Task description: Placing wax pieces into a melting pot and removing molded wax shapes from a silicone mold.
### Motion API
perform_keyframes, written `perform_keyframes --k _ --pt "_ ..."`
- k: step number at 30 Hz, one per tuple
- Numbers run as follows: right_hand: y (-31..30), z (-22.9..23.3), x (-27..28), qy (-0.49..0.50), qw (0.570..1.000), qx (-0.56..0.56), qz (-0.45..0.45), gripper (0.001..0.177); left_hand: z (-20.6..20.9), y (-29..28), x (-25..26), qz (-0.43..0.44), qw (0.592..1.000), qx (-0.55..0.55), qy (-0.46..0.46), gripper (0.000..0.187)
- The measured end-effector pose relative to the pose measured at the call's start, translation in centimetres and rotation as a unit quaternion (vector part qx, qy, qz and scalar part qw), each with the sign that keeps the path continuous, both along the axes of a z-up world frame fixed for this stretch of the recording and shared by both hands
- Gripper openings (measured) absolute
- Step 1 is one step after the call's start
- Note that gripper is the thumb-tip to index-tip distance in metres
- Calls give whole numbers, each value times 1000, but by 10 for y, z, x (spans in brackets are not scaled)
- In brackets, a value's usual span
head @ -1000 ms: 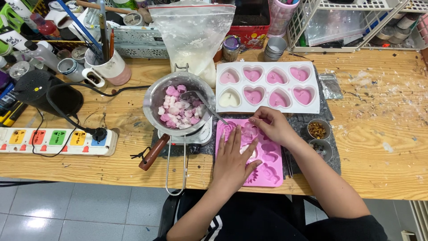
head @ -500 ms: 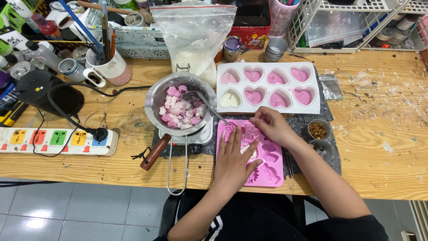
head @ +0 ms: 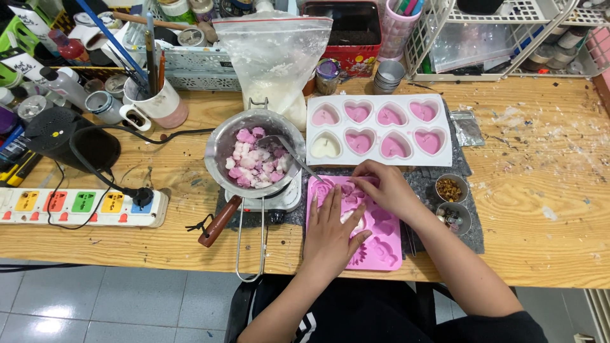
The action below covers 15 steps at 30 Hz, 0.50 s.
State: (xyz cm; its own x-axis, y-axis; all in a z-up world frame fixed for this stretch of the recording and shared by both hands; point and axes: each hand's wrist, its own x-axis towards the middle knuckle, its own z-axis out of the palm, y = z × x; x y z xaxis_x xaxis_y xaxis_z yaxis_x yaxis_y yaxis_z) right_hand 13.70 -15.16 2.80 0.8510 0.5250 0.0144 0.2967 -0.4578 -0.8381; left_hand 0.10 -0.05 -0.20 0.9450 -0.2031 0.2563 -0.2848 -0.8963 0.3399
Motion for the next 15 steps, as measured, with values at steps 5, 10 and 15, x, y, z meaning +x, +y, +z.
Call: perform_keyframes --k 5,10,15 --pt "-4 13 -9 -191 976 -78 65 21 2 0 0 1 1000 -9 0 58" --pt "-9 13 -7 -168 978 -68 102 26 2 1 -1 -1 1000 -13 -4 57" --pt "-15 15 -4 -134 983 -25 120 24 3 5 0 -17 999 -28 16 55"
